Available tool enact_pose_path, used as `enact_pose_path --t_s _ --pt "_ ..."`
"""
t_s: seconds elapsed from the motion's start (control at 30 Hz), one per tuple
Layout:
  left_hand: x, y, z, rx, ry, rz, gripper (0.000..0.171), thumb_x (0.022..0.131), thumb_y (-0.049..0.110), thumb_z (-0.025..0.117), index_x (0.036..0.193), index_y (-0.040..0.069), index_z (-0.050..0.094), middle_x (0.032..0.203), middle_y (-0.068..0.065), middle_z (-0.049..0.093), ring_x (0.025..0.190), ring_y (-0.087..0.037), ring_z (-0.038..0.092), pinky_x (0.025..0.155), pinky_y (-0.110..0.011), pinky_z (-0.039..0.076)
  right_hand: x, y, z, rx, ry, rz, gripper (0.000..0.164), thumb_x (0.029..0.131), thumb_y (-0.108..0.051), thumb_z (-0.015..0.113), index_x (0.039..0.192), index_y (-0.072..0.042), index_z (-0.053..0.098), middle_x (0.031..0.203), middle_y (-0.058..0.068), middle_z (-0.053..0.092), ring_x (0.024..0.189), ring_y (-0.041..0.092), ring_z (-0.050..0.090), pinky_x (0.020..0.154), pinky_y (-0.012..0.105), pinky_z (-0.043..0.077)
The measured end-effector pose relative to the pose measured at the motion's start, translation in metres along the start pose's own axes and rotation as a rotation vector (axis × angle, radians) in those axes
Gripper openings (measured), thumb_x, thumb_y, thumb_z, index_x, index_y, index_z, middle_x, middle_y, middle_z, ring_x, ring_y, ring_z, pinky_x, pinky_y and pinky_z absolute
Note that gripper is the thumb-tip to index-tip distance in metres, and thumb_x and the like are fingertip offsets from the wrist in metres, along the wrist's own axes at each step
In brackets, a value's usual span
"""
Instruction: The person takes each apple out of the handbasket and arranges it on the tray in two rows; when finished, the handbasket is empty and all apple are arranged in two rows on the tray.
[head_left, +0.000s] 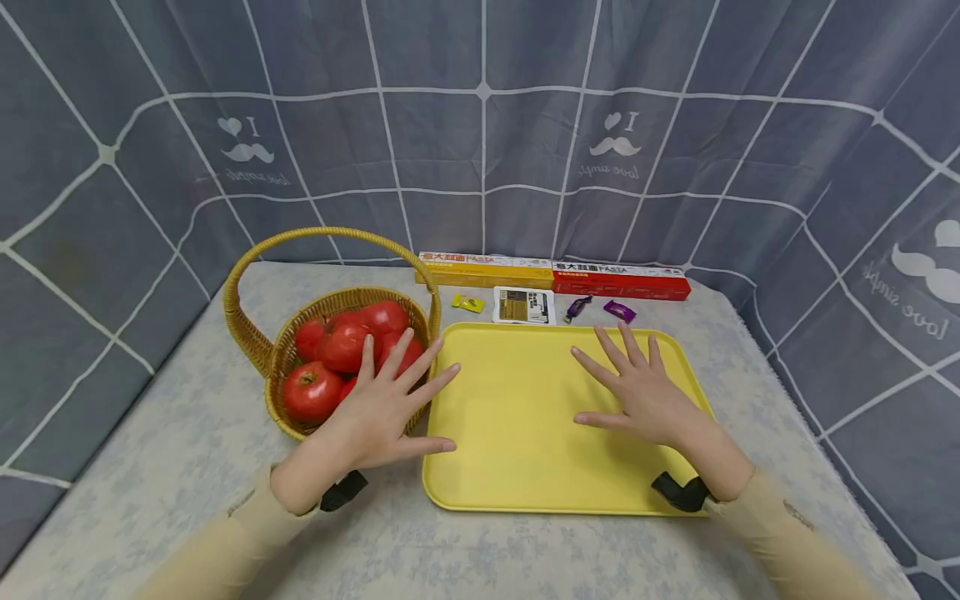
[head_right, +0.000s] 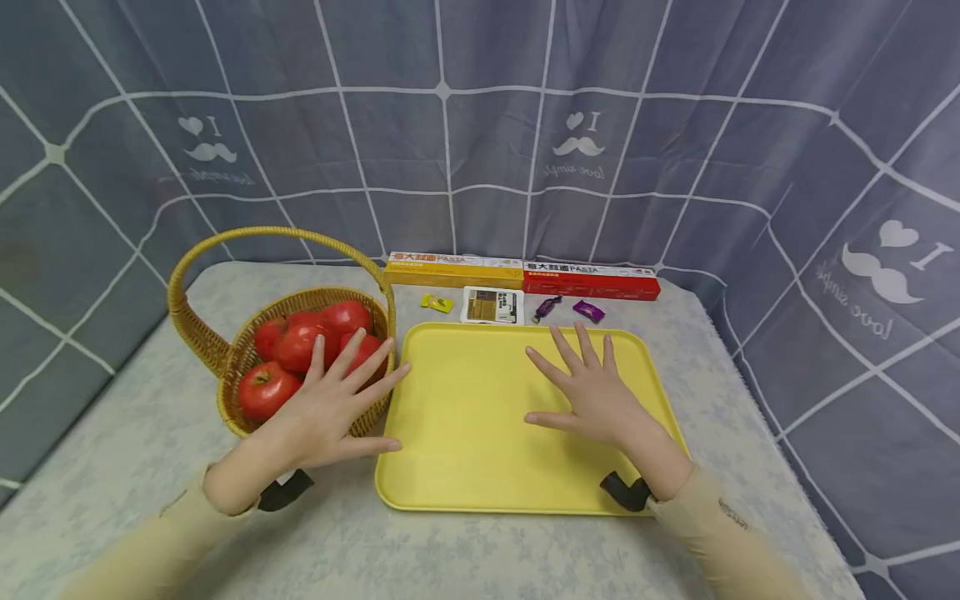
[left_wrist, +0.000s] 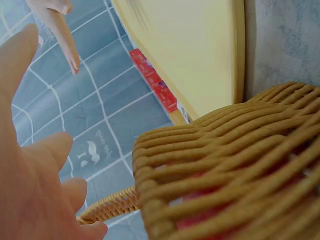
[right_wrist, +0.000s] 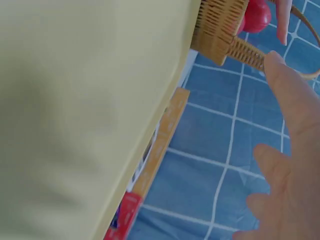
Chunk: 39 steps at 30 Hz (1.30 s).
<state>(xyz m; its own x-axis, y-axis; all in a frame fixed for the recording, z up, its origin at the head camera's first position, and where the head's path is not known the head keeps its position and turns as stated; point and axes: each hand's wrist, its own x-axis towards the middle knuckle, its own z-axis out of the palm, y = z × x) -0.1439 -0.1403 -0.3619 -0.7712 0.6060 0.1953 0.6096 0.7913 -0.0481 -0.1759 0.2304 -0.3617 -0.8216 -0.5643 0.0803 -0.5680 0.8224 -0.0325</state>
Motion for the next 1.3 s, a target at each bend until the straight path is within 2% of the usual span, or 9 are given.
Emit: enact_pose_path --t_s 0.17,0.33,0.6,0.73,0.83,0.93,1.03,1.17,1.3 --pt "-0.019 -0.002 -0.003 -0.002 0.039 -0.011 0.088 0.078 0.080 0.037 0.149 0.031 0.026 0.158 -0.001 0.005 0.141 -0.033 -0.012 0.104 -0.068 -0.007 0.015 -0.015 0.001 0.083 -0.016 -0.050 0.088 0.080 -0.075 0.044 0.151 -0.027 0.021 0.157 0.013 0.002 0.140 0.036 -0.012 0.108 0.063 0.001" --pt "-0.043 -0.012 -0.003 -0.042 0.183 -0.025 0.088 0.080 0.074 0.045 0.150 0.026 0.024 0.157 -0.004 0.012 0.141 -0.038 0.003 0.105 -0.068 -0.001 0.034 -0.034 0.000 0.256 -0.032 -0.136 0.080 0.084 -0.070 0.045 0.150 -0.032 0.021 0.157 0.002 0.004 0.143 0.028 0.003 0.111 0.053 0.017" --pt "-0.073 -0.045 0.000 -0.141 0.630 -0.105 0.075 0.087 0.066 0.046 0.138 0.011 0.049 0.143 -0.015 0.041 0.135 -0.035 0.030 0.107 -0.064 0.013 0.077 -0.077 -0.004 0.484 0.001 -0.301 0.068 0.089 -0.059 0.050 0.146 -0.027 0.035 0.152 -0.004 0.028 0.138 0.012 0.024 0.109 0.042 0.028" --pt "-0.085 -0.060 0.008 -0.140 0.878 -0.150 0.069 0.087 0.059 0.054 0.124 0.002 0.061 0.136 -0.022 0.047 0.126 -0.041 0.042 0.106 -0.060 0.025 0.102 -0.101 -0.002 0.568 0.025 -0.363 0.065 0.089 -0.054 0.054 0.144 -0.022 0.039 0.149 -0.002 0.034 0.136 0.010 0.028 0.109 0.040 0.030" --pt "-0.092 -0.069 0.020 -0.148 0.990 -0.217 0.069 0.086 0.058 0.056 0.118 -0.003 0.063 0.135 -0.027 0.046 0.123 -0.045 0.042 0.107 -0.054 0.028 0.120 -0.118 -0.001 0.654 0.036 -0.390 0.063 0.089 -0.047 0.059 0.143 -0.019 0.040 0.146 -0.002 0.037 0.131 0.013 0.035 0.105 0.038 0.035" --pt "-0.098 -0.075 0.034 -0.224 0.997 -0.295 0.074 0.084 0.059 0.058 0.118 -0.006 0.061 0.140 -0.030 0.038 0.127 -0.048 0.035 0.107 -0.055 0.025 0.137 -0.131 0.001 0.768 0.048 -0.405 0.062 0.088 -0.037 0.064 0.141 -0.015 0.041 0.142 0.001 0.040 0.125 0.020 0.042 0.101 0.039 0.039" --pt "-0.106 -0.078 0.043 -0.409 0.904 -0.385 0.070 0.083 0.050 0.066 0.126 -0.003 0.055 0.148 -0.025 0.024 0.134 -0.043 0.026 0.109 -0.057 0.019 0.154 -0.143 0.003 0.833 0.067 -0.401 0.063 0.087 -0.031 0.067 0.140 -0.011 0.041 0.140 0.003 0.041 0.123 0.021 0.043 0.101 0.039 0.039" --pt "-0.112 -0.075 0.047 -0.820 0.752 -0.487 0.059 0.085 0.010 0.069 0.137 0.001 0.044 0.156 -0.012 0.009 0.141 -0.026 0.015 0.112 -0.036 0.020 0.177 -0.157 0.005 0.841 0.089 -0.353 0.065 0.085 -0.034 0.069 0.141 -0.013 0.040 0.142 -0.001 0.038 0.128 0.011 0.037 0.104 0.034 0.035" --pt "-0.109 -0.074 0.050 -1.204 0.704 -0.514 0.059 0.084 -0.015 0.056 0.139 -0.003 0.039 0.157 -0.011 0.000 0.143 -0.022 0.004 0.107 -0.016 0.023 0.196 -0.167 0.010 0.836 0.120 -0.291 0.068 0.083 -0.038 0.070 0.141 -0.017 0.040 0.144 -0.001 0.036 0.131 0.010 0.031 0.106 0.035 0.033"
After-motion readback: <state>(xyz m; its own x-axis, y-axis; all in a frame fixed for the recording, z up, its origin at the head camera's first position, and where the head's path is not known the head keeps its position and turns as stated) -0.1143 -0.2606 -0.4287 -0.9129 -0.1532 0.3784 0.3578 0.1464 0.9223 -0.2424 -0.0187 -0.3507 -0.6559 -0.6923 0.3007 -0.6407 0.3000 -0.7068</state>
